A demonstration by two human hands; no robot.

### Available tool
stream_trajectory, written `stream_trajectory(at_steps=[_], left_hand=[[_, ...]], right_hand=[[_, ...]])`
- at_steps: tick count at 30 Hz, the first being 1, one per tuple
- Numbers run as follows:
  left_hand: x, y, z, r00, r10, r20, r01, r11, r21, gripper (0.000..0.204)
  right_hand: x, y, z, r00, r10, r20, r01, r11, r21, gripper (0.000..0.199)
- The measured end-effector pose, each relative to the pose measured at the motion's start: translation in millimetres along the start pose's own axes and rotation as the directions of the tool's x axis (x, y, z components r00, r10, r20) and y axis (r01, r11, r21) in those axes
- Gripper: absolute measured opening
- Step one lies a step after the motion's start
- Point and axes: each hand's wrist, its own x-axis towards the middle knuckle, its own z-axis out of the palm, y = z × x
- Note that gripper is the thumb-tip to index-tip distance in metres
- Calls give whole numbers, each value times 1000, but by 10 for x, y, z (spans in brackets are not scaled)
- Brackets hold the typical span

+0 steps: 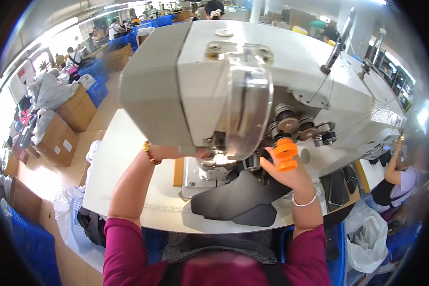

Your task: Organizing and aligning shoe upper components at a sewing workstation.

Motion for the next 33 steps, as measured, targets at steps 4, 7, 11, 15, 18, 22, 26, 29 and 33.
stream_trajectory(at_steps=[4,7,11,15,18,22,26,29,33], left_hand=[[-455,-418,-315,991,48,-126,33,818,574,49],[-572,-243,-748,900,-299,-319,373,905,206,56],[-1341,-224,-1111,761,-375,-529,515,845,142,68],[-2366,-143,-1211,680,-517,-519,682,706,191,66],[-3156,-160,-1141,543,-772,-332,839,512,184,64],[-3515,-209,-1022,515,-834,-197,838,443,319,68],[-2819,-53,-906,615,-734,-289,755,441,486,65],[-2104,-223,-644,827,-523,-205,559,729,395,48],[-1631,-682,-220,905,-414,-101,418,818,394,33]], right_hand=[[-152,-302,-187,999,24,-29,-23,999,32,49],[-439,-330,-96,931,-99,-350,137,987,84,54],[-780,-431,19,970,-244,2,242,961,136,62],[-933,-402,187,965,-248,82,237,963,128,65],[-908,-361,180,962,-261,74,249,959,137,66],[-828,-284,142,962,-257,93,244,961,131,64],[-838,-294,66,951,-268,155,257,962,88,62],[-845,-279,64,950,-283,130,270,957,110,60],[-794,-234,142,954,-291,77,276,947,164,57]])
